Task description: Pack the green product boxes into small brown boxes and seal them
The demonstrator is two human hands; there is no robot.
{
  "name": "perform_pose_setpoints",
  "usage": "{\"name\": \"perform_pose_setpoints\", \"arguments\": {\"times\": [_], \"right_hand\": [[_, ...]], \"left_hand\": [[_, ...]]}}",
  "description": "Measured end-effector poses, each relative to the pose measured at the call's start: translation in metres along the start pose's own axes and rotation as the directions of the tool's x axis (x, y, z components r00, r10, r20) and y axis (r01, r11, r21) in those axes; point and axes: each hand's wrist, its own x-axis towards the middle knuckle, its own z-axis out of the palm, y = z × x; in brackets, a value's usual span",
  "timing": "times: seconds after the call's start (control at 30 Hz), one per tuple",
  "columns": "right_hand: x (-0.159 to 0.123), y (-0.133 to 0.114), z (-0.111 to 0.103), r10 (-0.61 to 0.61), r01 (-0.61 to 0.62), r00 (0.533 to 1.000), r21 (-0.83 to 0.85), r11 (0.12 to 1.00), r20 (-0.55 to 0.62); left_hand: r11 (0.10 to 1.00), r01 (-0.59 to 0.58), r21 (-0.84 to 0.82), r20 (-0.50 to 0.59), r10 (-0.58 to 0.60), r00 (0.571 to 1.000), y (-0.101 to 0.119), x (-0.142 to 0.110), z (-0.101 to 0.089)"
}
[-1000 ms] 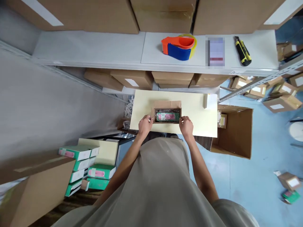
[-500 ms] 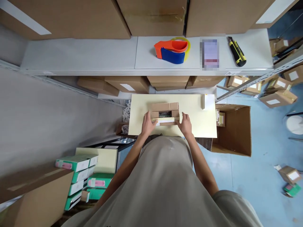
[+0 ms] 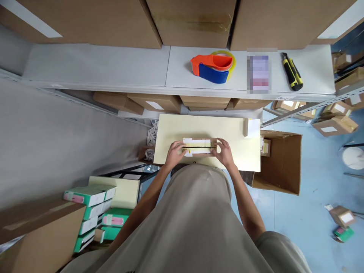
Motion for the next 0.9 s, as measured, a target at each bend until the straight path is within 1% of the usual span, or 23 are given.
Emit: {"name": "perform_pose_setpoints", "arguments": {"times": [0.13, 0.23, 0.37, 0.43, 0.53, 0.6, 0.63, 0.7, 0.77, 0.83, 0.9], "right_hand": [[-0.007, 0.008, 0.008, 0.006, -0.006, 1.0, -0.062, 0.998, -0.005], [-0.003, 0.009, 0.011, 0.046, -0.046, 0.999, -0.081, 0.996, 0.003], [0.004, 0.01, 0.009, 0.071, -0.07, 0.997, -0.079, 0.994, 0.004], [0.005, 0.011, 0.008, 0.082, -0.081, 0.997, -0.063, 0.995, 0.008], [0.006, 0.015, 0.008, 0.101, -0.1, 0.995, -0.036, 0.994, 0.012], [0.006, 0.016, 0.008, 0.1, -0.1, 0.995, -0.029, 0.995, 0.01], [0.006, 0.015, 0.008, 0.095, -0.094, 0.995, -0.035, 0.995, 0.01], [0.008, 0.01, 0.003, 0.065, -0.064, 0.998, -0.064, 0.996, 0.01], [0.017, -0.003, -0.011, -0.02, 0.021, 1.0, -0.107, 0.994, 0.008], [0.036, -0.027, -0.035, -0.157, 0.154, 0.988, -0.156, 0.976, -0.007], [0.065, -0.062, -0.066, -0.294, 0.277, 0.954, -0.225, 0.934, -0.049]], "left_hand": [[0.998, 0.056, 0.028, -0.009, -0.056, 0.998, -0.003, 0.0, 0.009], [0.994, 0.109, -0.013, -0.036, -0.11, 0.993, -0.005, 0.005, 0.015], [0.963, 0.215, -0.165, -0.088, -0.231, 0.969, -0.01, 0.011, 0.023], [0.934, 0.247, -0.259, -0.107, -0.281, 0.954, -0.014, 0.013, 0.027], [0.889, 0.274, -0.368, -0.102, -0.331, 0.938, -0.02, 0.013, 0.032], [0.874, 0.283, -0.395, -0.086, -0.342, 0.936, -0.024, 0.012, 0.032], [0.879, 0.279, -0.386, -0.082, -0.334, 0.939, -0.025, 0.012, 0.031], [0.915, 0.25, -0.316, -0.089, -0.291, 0.953, -0.025, 0.014, 0.023], [0.961, 0.179, -0.212, -0.106, -0.205, 0.973, -0.019, 0.021, 0.009], [0.99, 0.065, -0.128, -0.124, -0.081, 0.989, -0.003, 0.039, -0.011], [0.994, -0.069, -0.087, -0.155, 0.055, 0.986, 0.024, 0.065, -0.037]]}}
